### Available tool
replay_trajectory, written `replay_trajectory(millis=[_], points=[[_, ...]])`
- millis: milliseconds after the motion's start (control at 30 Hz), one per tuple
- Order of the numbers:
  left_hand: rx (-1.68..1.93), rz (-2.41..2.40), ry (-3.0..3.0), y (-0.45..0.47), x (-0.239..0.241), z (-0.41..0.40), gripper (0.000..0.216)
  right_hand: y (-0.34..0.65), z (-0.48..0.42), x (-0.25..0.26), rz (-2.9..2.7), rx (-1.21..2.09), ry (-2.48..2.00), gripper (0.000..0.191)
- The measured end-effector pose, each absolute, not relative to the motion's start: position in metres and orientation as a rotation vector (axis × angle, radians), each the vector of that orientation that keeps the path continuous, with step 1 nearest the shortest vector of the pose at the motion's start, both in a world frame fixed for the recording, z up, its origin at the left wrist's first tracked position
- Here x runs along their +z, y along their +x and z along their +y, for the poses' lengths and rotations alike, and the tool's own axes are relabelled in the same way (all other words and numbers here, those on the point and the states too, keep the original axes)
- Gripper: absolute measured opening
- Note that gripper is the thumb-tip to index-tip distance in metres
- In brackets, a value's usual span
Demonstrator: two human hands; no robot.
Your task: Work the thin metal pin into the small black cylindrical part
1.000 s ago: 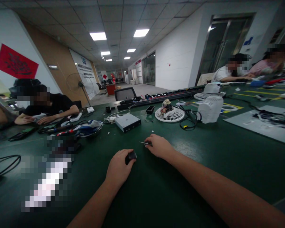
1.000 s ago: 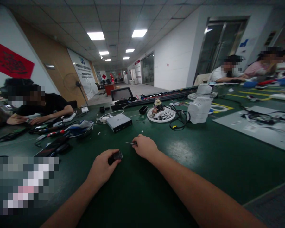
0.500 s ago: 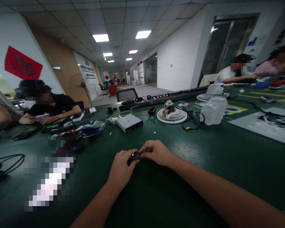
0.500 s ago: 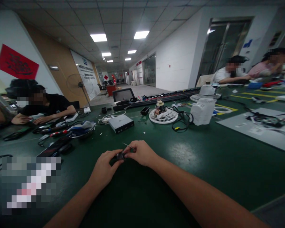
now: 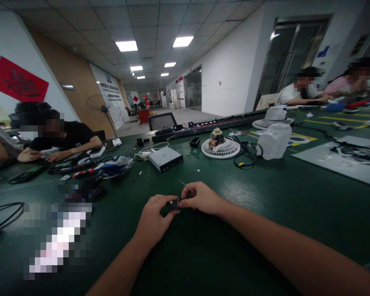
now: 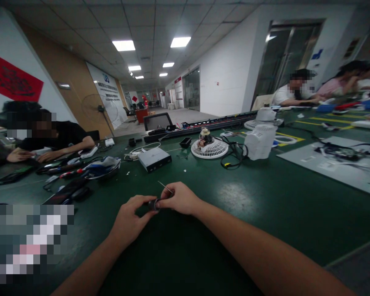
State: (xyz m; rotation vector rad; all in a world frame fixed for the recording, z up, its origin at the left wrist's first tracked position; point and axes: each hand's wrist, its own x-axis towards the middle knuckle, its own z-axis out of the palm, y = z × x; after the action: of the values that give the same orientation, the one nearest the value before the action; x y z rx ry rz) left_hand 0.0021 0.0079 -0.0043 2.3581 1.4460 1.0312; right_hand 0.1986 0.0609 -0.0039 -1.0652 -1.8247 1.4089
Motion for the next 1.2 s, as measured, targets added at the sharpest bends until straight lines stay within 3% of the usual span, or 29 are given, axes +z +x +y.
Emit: replay_trajectory(millis=[267,400,533,633,867,1200], points=[[1.013,1.347,2.329,0.003,-0.003,0.005,0.026,0.198,0.062,-0.006,-1.85,1.455,-1.066,0.024],[1.016,1.452,2.251,0.006,-0.002,0.006,0.026,0.199,0.06,-0.002,-1.966,1.219,-1.069,0.021],[1.069,1.624,2.175,0.006,-0.003,0.01,0.026,0.205,0.057,0.007,-2.117,0.774,-1.141,0.026],[1.099,1.686,2.105,0.003,-0.003,0.012,0.024,0.214,0.057,0.013,-2.325,0.473,-1.11,0.014],[1.063,1.588,2.161,0.002,-0.005,0.012,0.026,0.217,0.055,0.019,-2.546,0.2,-1.04,0.02],[0.994,1.563,2.176,0.004,-0.005,0.011,0.025,0.213,0.05,0.019,-2.517,0.19,-1.171,0.023]])
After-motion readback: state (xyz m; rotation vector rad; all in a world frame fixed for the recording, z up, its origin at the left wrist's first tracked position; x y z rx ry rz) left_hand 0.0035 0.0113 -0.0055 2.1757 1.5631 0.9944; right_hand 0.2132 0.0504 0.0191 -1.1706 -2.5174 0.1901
